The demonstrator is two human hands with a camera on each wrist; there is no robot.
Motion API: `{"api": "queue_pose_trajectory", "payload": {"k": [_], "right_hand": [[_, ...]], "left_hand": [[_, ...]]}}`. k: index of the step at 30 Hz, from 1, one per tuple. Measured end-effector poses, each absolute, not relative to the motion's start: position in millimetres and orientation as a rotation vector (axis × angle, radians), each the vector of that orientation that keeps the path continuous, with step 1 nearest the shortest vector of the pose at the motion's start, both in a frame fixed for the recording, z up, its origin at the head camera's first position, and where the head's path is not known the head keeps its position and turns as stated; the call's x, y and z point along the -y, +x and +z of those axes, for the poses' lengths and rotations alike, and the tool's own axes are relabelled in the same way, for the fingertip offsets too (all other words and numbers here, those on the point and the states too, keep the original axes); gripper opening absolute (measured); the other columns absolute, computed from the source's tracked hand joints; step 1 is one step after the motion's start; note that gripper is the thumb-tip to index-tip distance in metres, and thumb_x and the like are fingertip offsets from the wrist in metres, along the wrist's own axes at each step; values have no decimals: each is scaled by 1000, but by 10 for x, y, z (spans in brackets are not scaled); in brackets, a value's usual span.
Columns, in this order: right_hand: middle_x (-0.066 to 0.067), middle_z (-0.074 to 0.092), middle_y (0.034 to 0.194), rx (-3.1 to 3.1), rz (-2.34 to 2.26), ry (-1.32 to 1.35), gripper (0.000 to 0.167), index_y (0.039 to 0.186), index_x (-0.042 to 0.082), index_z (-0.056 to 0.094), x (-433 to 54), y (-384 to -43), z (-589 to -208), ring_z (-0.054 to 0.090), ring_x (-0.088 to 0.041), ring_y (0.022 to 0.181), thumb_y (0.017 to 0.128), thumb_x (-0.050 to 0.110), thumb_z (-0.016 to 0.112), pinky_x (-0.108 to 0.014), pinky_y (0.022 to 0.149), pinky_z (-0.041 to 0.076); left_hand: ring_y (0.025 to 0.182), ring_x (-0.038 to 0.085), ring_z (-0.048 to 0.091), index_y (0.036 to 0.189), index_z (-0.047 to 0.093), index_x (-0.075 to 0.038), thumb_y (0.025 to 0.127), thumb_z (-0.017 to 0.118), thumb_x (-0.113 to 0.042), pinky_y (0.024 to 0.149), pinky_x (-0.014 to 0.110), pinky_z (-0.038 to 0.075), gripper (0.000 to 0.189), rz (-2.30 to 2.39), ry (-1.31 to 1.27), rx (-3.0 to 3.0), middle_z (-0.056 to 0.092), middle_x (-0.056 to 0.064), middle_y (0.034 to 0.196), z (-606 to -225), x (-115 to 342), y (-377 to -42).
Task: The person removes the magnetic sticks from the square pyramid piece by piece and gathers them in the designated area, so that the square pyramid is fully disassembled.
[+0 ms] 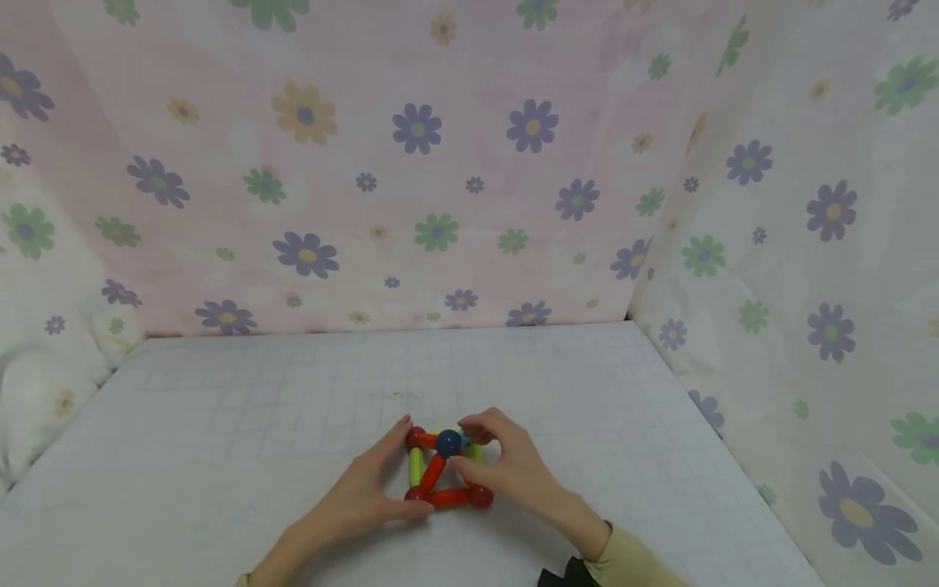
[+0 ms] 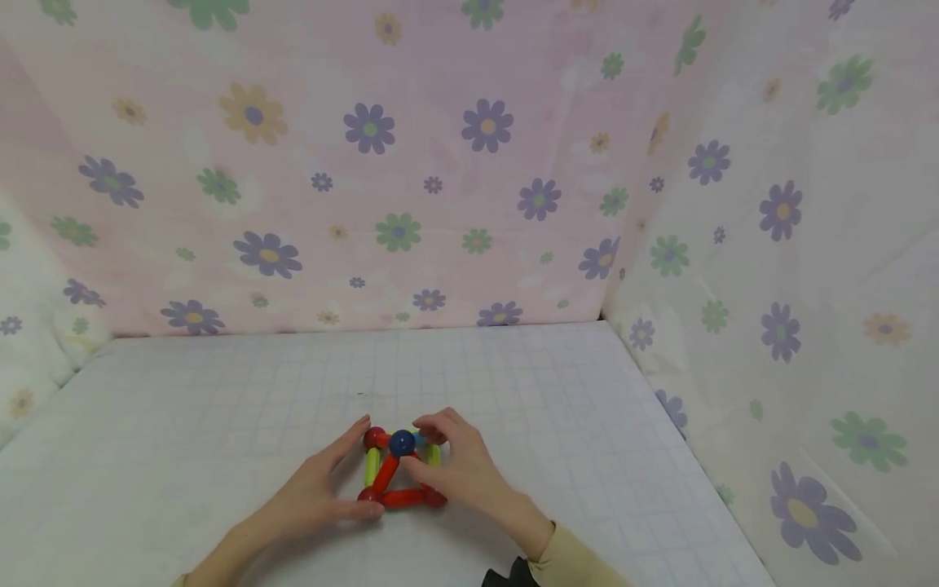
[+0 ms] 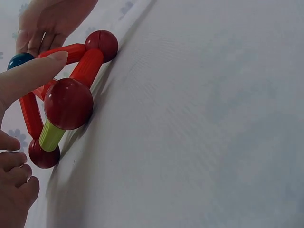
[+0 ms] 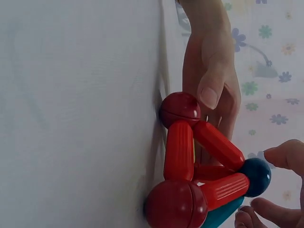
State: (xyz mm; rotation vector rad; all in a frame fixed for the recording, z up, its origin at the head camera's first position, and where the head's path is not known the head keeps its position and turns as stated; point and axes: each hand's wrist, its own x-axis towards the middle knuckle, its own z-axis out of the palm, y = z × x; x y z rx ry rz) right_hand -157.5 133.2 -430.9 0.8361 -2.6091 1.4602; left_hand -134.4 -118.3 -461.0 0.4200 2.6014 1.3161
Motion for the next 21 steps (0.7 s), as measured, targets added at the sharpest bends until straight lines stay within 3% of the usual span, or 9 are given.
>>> {"api": "queue_pose_trajectory", "payload": {"k": [10,21], "right_hand": [[5,56,90,2666,1376,766,24,104,15,70,-1172,-1590,-4292,57,-17,84,81,15,78,-29,76,53],[4,51,79,2674,1432,700,20,98,14,69,-1073,-1619,-4327,50,-12,75,81,16,78,-20,63,46]], "left_hand": [[151,30,26,160,25,-17,72,87,-48,117,61,28,112,1367,507,-2533,28,4,164,-4626,1152,-1371],[151,29,26,160,23,-20,72,87,-50,118,61,27,113,1386,492,-2535,28,2,164,-4655,1161,-1360]]}}
